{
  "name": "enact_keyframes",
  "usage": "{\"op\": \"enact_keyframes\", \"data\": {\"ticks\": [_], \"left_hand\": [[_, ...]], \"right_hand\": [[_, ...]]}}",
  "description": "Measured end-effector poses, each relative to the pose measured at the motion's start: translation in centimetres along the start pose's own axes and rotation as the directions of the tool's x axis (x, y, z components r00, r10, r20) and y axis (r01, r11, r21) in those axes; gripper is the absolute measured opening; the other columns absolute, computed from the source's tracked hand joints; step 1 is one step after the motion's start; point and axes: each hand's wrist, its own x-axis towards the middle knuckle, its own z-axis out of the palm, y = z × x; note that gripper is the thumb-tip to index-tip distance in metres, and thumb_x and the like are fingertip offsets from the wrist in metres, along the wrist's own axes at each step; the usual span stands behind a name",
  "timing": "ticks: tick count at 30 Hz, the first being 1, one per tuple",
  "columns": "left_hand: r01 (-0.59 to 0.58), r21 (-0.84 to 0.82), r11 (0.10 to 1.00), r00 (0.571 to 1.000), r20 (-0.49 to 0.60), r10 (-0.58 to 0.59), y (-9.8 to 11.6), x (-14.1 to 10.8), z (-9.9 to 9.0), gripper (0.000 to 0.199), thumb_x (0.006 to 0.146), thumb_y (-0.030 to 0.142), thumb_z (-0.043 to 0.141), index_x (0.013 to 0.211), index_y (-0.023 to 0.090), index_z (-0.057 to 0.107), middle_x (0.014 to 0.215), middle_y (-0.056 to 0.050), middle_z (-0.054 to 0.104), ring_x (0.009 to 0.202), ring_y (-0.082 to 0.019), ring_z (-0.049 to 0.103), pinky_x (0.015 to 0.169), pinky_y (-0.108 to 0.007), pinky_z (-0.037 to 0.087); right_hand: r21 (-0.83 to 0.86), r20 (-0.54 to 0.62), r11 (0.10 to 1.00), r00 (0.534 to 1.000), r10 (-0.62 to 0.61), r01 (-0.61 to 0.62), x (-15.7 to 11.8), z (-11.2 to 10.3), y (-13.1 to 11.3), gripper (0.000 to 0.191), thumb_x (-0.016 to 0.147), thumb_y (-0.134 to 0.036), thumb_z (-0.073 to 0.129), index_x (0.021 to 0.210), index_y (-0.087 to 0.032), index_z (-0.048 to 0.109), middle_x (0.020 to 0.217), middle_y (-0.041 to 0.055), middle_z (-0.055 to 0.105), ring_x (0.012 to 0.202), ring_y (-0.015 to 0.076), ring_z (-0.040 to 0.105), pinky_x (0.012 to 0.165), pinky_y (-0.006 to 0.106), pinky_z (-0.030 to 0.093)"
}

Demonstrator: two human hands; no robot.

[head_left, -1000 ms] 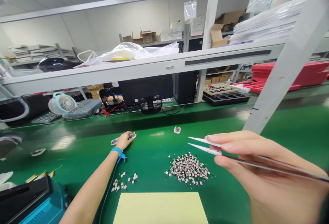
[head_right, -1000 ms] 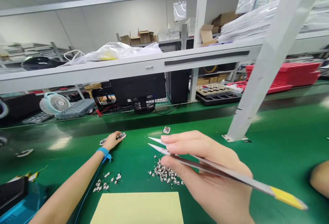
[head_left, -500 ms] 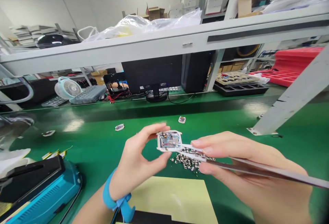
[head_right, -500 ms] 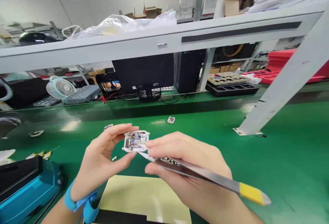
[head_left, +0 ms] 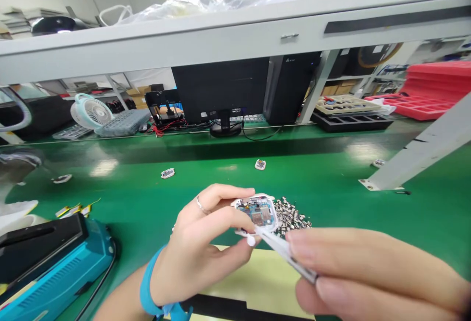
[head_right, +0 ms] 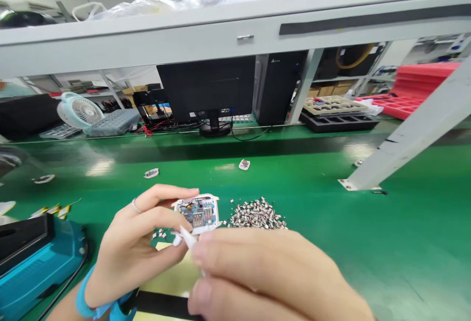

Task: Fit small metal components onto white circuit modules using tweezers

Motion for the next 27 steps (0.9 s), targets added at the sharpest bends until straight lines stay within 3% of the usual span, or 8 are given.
{"op": "enact_keyframes", "data": {"ticks": [3,6,14,19,27], "left_hand": [[-0.002,-0.101,0.995,0.999,-0.036,-0.001,0.1,-0.2,0.0,0.012,0.071,0.003,0.063,0.072,0.014,0.057,0.107,-0.008,0.053,0.092,-0.016,0.056,0.076,-0.023,0.05],[-0.025,-0.194,0.981,0.998,-0.062,0.013,0.3,-0.2,0.0,0.013,0.069,0.003,0.065,0.072,0.012,0.055,0.107,-0.009,0.053,0.09,-0.018,0.057,0.074,-0.024,0.053],[-0.076,-0.271,0.96,0.995,-0.083,0.055,0.5,0.0,0.1,0.013,0.069,-0.001,0.064,0.072,0.008,0.055,0.107,-0.013,0.052,0.09,-0.018,0.057,0.076,-0.023,0.053],[-0.121,-0.277,0.953,0.99,-0.099,0.097,0.4,-0.1,0.3,0.012,0.07,-0.001,0.064,0.07,0.007,0.055,0.108,-0.013,0.05,0.093,-0.019,0.055,0.076,-0.024,0.053],[-0.122,-0.239,0.963,0.992,-0.067,0.109,0.7,-0.2,0.3,0.008,0.072,0.003,0.064,0.072,0.007,0.057,0.107,-0.014,0.049,0.087,-0.016,0.057,0.072,-0.021,0.054]], "right_hand": [[0.152,0.153,0.988,0.988,-0.009,-0.014,0.3,-0.5,1.9,0.02,0.087,-0.01,0.062,0.103,-0.019,0.055,0.106,0.0028,0.055,0.095,0.0209,0.055,0.085,0.024,0.051],[0.276,0.13,0.961,0.991,-0.03,-0.007,0.6,-0.3,3.5,0.022,0.086,-0.009,0.063,0.104,-0.019,0.056,0.105,0.0035,0.056,0.095,0.0212,0.055,0.084,0.026,0.051],[0.28,0.095,0.96,0.994,-0.062,0.033,0.0,0.0,3.4,0.022,0.084,-0.004,0.062,0.101,-0.016,0.057,0.107,0.0052,0.055,0.095,0.0217,0.054,0.083,0.028,0.051],[0.36,0.036,0.933,0.999,-0.015,0.001,0.7,0.2,3.2,0.018,0.083,-0.014,0.069,0.097,-0.017,0.058,0.096,0.0039,0.059,0.086,0.0206,0.058,0.075,0.026,0.055],[0.198,0.089,0.978,0.992,-0.091,0.072,0.1,-0.2,3.6,0.007,0.089,-0.024,0.063,0.094,-0.02,0.06,0.094,0.0021,0.061,0.085,0.0217,0.059,0.072,0.028,0.057]]}}
